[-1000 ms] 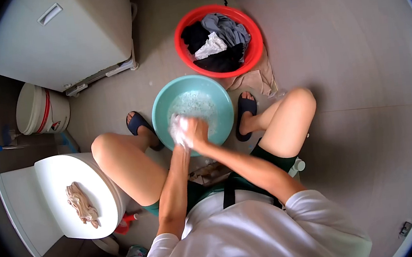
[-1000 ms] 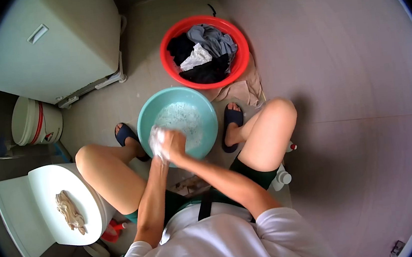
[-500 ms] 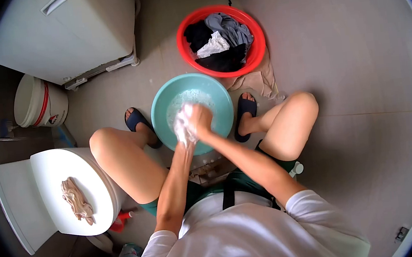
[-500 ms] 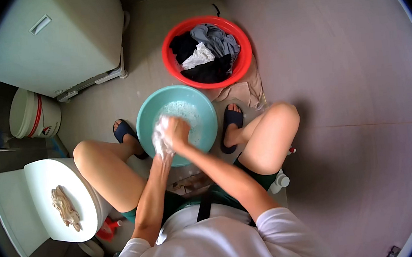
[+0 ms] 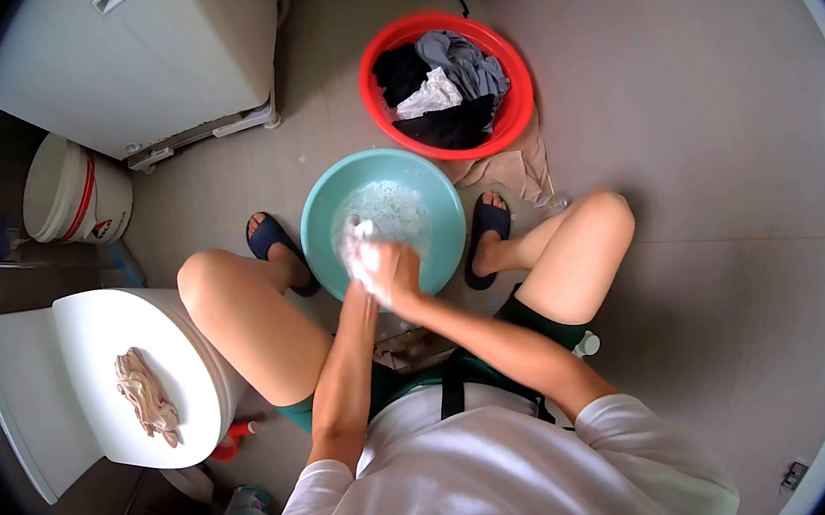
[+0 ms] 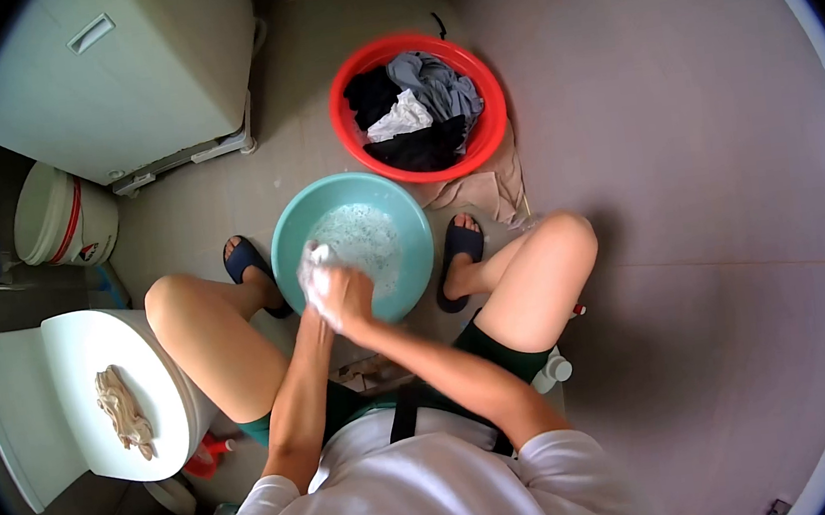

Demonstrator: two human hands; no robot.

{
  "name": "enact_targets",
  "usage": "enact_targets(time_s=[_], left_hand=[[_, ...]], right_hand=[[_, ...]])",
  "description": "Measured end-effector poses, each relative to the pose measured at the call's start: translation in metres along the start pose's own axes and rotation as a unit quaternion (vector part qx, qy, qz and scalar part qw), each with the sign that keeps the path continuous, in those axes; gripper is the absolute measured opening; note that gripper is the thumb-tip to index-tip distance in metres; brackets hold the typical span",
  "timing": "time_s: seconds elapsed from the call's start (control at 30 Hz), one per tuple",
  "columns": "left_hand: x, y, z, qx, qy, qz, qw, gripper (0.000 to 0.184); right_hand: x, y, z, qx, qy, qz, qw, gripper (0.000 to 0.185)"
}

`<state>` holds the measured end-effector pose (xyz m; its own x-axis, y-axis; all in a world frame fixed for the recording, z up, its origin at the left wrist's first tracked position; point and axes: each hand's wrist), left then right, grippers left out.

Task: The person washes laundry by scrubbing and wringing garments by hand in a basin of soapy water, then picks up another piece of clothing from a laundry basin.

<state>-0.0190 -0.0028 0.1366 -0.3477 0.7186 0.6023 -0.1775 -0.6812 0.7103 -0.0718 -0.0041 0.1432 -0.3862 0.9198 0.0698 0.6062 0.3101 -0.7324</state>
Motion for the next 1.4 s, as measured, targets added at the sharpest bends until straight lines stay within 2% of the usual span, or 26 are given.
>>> enact_targets(time_s=[0.07, 0.1, 0.13, 0.17, 0.23, 0.27, 0.3, 0.33, 0.4, 0.47, 0.53, 0.6, 0.63, 0.67, 0.73, 0.8, 0.83, 0.87, 0.9, 0.97, 1.0, 1.07, 1.17, 1.23, 1.3, 1.4], left_hand=[[-0.007, -0.002, -0.004, 0.048, -0.027, -0.025, 0.998, 0.031], [-0.021, -0.021, -0.019, 0.057, -0.003, -0.033, 0.998, 0.031], [-0.027, -0.034, -0.028, 0.064, 0.022, -0.041, 0.997, 0.031], [-0.009, -0.025, -0.025, -0.101, 0.053, 0.027, 0.993, 0.030], [-0.016, -0.024, -0.023, -0.046, 0.086, 0.029, 0.995, 0.025], [-0.008, -0.003, -0.015, 0.000, 0.103, 0.062, 0.993, 0.023], [-0.033, -0.043, -0.009, 0.000, 0.079, -0.081, 0.994, 0.026], [-0.048, -0.058, -0.003, 0.015, 0.016, -0.101, 0.995, 0.027], [-0.084, -0.110, -0.020, 0.134, -0.021, -0.288, 0.948, 0.028], [-0.023, -0.022, -0.022, 0.017, 0.052, 0.058, 0.997, 0.024], [-0.028, -0.048, -0.033, -0.124, 0.087, 0.006, 0.989, 0.026], [-0.023, -0.030, -0.027, -0.118, 0.144, 0.043, 0.982, 0.023], [-0.059, -0.076, -0.024, 0.014, 0.065, -0.116, 0.991, 0.021], [-0.051, -0.068, -0.004, -0.074, 0.046, -0.081, 0.993, 0.023], [-0.109, -0.135, -0.040, -0.381, 0.284, -0.034, 0.879, 0.022], [-0.012, -0.031, -0.023, -0.096, 0.063, -0.007, 0.993, 0.024], [-0.001, -0.024, -0.027, -0.174, 0.081, 0.021, 0.981, 0.028], [-0.002, -0.017, -0.030, -0.115, 0.086, 0.004, 0.990, 0.016], [-0.006, -0.025, -0.014, -0.059, -0.007, -0.152, 0.987, 0.017], [0.001, -0.001, 0.009, -0.029, -0.028, -0.217, 0.975, 0.023], [0.008, 0.017, 0.013, -0.058, 0.043, -0.122, 0.990, 0.028], [0.004, 0.013, 0.020, -0.083, 0.082, -0.172, 0.978, 0.055], [0.018, 0.020, 0.030, -0.187, 0.116, -0.235, 0.947, 0.095], [0.015, 0.013, 0.027, -0.210, 0.158, -0.272, 0.926, 0.097], [0.014, 0.007, 0.028, -0.237, 0.190, -0.297, 0.905, 0.100], [0.020, 0.008, 0.037, -0.222, 0.084, -0.240, 0.941, 0.096]], right_hand=[[0.005, 0.005, 0.009, 0.001, -0.094, 0.083, 0.992, 0.031], [-0.014, 0.007, 0.019, 0.066, 0.024, -0.010, 0.997, 0.030], [-0.038, -0.004, 0.018, -0.011, 0.079, -0.048, 0.996, 0.032], [-0.043, 0.003, 0.020, -0.015, 0.106, -0.039, 0.993, 0.034], [-0.047, 0.014, 0.018, -0.025, 0.158, -0.018, 0.987, 0.037], [-0.042, -0.017, -0.002, 0.041, 0.140, -0.092, 0.985, 0.029], [-0.018, -0.023, -0.019, 0.007, 0.074, -0.048, 0.996, 0.024], [0.005, -0.010, -0.017, -0.001, -0.009, -0.005, 1.000, 0.024], [0.006, 0.006, 0.001, 0.002, -0.071, 0.048, 0.996, 0.024], [-0.047, 0.013, 0.025, 0.042, 0.057, -0.016, 0.997, 0.031], [-0.081, 0.012, 0.046, 0.024, 0.079, 0.020, 0.996, 0.041], [-0.043, -0.008, 0.007, 0.074, 0.071, 0.021, 0.995, 0.038], [-0.017, -0.001, 0.003, 0.051, 0.017, 0.028, 0.998, 0.031], [0.007, 0.000, -0.003, 0.023, -0.019, 0.009, 1.000, 0.025], [0.007, 0.002, 0.002, 0.007, -0.043, 0.055, 0.998, 0.024], [-0.040, -0.002, 0.029, 0.006, 0.077, 0.027, 0.997, 0.039], [-0.061, -0.016, 0.035, 0.039, 0.112, 0.057, 0.991, 0.041], [-0.076, -0.022, 0.046, -0.023, 0.100, 0.017, 0.995, 0.044], [-0.082, -0.019, 0.063, -0.056, 0.021, -0.012, 0.998, 0.039], [-0.083, -0.043, 0.059, -0.309, 0.075, -0.082, 0.945, 0.033], [-0.081, -0.056, 0.055, -0.426, 0.101, -0.119, 0.891, 0.031], [-0.075, -0.093, 0.040, -0.490, 0.142, -0.202, 0.836, 0.026], [-0.070, -0.129, 0.029, -0.404, 0.134, -0.309, 0.851, 0.029], [-0.068, -0.137, 0.023, -0.418, 0.142, -0.321, 0.838, 0.028], [-0.067, -0.137, 0.028, -0.538, 0.172, -0.313, 0.764, 0.025], [-0.065, -0.138, 0.029, -0.623, 0.187, -0.307, 0.695, 0.024]])
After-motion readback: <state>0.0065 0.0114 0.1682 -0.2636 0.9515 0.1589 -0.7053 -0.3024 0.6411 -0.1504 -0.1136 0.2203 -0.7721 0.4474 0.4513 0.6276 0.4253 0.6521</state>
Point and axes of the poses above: each hand's wrist, its own x-axis away from the middle knuckle, its own y-axis out of the palm, z = x × y, and after that the axes turned 5 degrees about y, right-handed
